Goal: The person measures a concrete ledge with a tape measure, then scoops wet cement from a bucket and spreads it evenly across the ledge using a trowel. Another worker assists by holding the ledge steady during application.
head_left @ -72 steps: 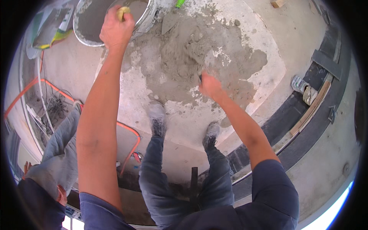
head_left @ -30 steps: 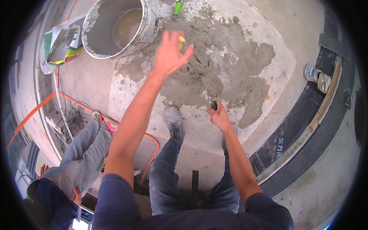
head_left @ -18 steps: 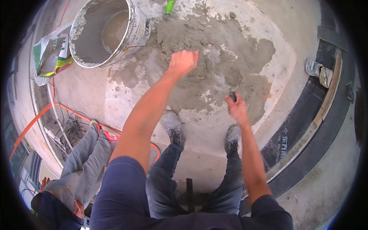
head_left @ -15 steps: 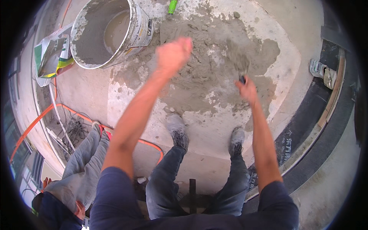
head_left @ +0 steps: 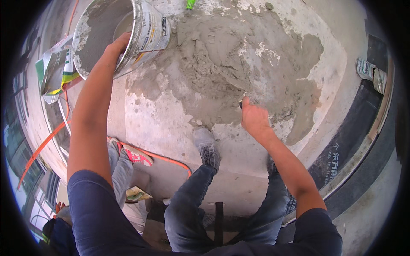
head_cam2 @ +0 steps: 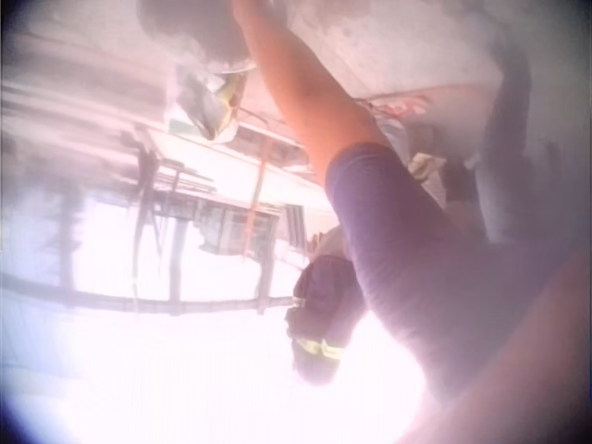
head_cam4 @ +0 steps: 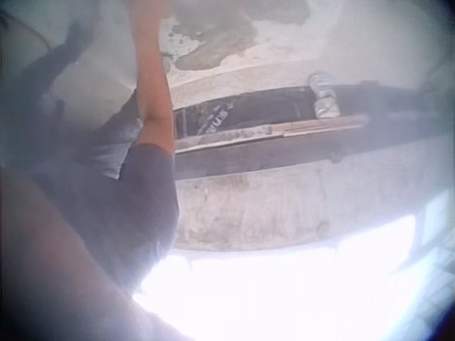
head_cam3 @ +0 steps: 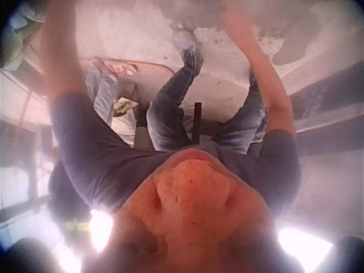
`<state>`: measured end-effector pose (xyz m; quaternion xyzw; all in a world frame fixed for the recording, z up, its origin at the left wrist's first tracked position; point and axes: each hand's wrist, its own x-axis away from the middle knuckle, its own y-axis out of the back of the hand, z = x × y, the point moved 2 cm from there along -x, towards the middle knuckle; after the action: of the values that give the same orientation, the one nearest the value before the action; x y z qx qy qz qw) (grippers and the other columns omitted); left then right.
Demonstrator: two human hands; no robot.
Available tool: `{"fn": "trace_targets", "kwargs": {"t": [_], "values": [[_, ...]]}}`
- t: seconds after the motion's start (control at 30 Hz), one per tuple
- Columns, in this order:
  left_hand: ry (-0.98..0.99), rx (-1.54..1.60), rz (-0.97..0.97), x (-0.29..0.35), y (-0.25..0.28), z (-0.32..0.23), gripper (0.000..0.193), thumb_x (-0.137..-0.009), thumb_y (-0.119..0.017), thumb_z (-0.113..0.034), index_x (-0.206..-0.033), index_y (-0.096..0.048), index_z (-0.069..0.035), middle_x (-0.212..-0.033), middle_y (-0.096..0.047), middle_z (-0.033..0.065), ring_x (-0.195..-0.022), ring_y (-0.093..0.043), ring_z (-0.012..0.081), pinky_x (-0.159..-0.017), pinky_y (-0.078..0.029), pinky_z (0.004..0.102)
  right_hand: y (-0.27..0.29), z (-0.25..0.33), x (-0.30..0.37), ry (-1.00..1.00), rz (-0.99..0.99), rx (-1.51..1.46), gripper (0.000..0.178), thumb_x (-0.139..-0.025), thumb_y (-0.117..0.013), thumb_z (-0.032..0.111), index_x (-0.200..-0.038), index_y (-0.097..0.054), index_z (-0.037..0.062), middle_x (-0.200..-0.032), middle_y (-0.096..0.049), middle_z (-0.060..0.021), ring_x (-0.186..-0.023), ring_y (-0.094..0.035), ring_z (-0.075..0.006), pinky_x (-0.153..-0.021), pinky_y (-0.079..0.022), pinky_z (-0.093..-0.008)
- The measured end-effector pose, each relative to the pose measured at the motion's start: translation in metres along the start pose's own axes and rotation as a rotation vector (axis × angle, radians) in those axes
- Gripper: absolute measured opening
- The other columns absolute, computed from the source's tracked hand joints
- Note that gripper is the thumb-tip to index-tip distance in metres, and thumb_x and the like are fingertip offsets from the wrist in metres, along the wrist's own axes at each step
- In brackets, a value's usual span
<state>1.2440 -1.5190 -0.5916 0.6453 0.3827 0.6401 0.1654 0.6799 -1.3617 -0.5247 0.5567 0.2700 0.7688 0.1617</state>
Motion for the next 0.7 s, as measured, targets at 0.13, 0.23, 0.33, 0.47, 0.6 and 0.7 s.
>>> {"fn": "trace_targets", "kwargs": {"t": [0.13, 0.23, 0.33, 0.47, 0.6, 0.7], "values": [[0.05, 0.22, 0.161, -0.006, -0.004, -0.006, 0.042, -0.091, -0.073, -0.023, -0.126, -0.062, -0.001, -0.11, -0.071, 0.0234, -0.098, -0.071, 0.0373, -0.084, -0.058, 0.044, -0.025, 0.001, -0.041, -0.068, -0.041, -0.081, 0.036, -0.087, -0.07, 0.012, -0.116, -0.052, -0.0013, -0.096, -0.074, -0.0268, -0.095, -0.074, -0.0453, -0.079, -0.057, -0.0549], [0.19, 0.418, 0.233, 0.015, -0.024, 0.012, 0.039, -0.092, -0.072, -0.021, -0.125, -0.062, -0.002, -0.107, -0.071, 0.0209, -0.095, -0.07, 0.0347, -0.081, -0.058, 0.0427, -0.007, -0.006, -0.004, -0.058, 0.033, -0.368, 0.032, -0.09, -0.063, 0.009, -0.12, -0.056, 0.0014, -0.106, -0.076, -0.0255, -0.101, -0.073, -0.0469, -0.088, -0.057, -0.053], [0.266, 0.643, 0.254, 0.026, -0.022, 0.005, 0.037, -0.092, -0.07, -0.019, -0.124, -0.063, -0.002, -0.104, -0.071, 0.0184, -0.093, -0.07, 0.0321, -0.079, -0.059, 0.0414, -0.112, -0.031, 0.081, -0.169, -0.166, -0.888, 0.033, -0.088, -0.068, 0.014, -0.118, -0.057, 0.003, -0.098, -0.074, -0.0165, -0.093, -0.071, -0.0361, -0.083, -0.055, -0.0485], [0.163, 0.979, -0.005, 0.053, 0.011, -0.013, 0.033, -0.093, -0.068, -0.017, -0.122, -0.063, -0.003, -0.099, -0.071, 0.015, -0.089, -0.07, 0.0287, -0.075, -0.059, 0.0397, -0.199, -0.078, 0.15, -0.425, -0.168, -1.113, 0.029, -0.086, -0.065, 0.011, -0.113, -0.062, -0.0003, -0.078, -0.064, -0.0106, -0.066, -0.063, -0.0229, -0.06, -0.051, -0.041], [-0.225, 1.265, -0.357, 0.136, 0.091, -0.059, 0.029, -0.098, -0.054, -0.021, -0.119, -0.066, -0.005, -0.099, -0.067, 0.0067, -0.08, -0.058, 0.0098, -0.058, -0.042, 0.0253, -0.213, -0.078, 0.113, -0.635, 0.012, -1.29, 0.032, -0.084, -0.06, 0.01, -0.114, -0.066, -0.0024, -0.066, -0.059, -0.0108, -0.043, -0.051, -0.0186, -0.04, -0.039, -0.0392], [-0.337, 1.319, -0.408, 0.221, 0.104, -0.136, 0.031, -0.095, -0.055, -0.022, -0.12, -0.066, -0.007, -0.105, -0.068, 0.0049, -0.087, -0.062, 0.0117, -0.067, -0.048, 0.0252, -0.123, -0.042, -0.017, -0.368, -0.129, -1.119, 0.039, -0.086, -0.063, 0.018, -0.115, -0.064, -0.0076, -0.068, -0.062, -0.0163, -0.046, -0.058, -0.0264, -0.044, -0.044, -0.0439]]}}
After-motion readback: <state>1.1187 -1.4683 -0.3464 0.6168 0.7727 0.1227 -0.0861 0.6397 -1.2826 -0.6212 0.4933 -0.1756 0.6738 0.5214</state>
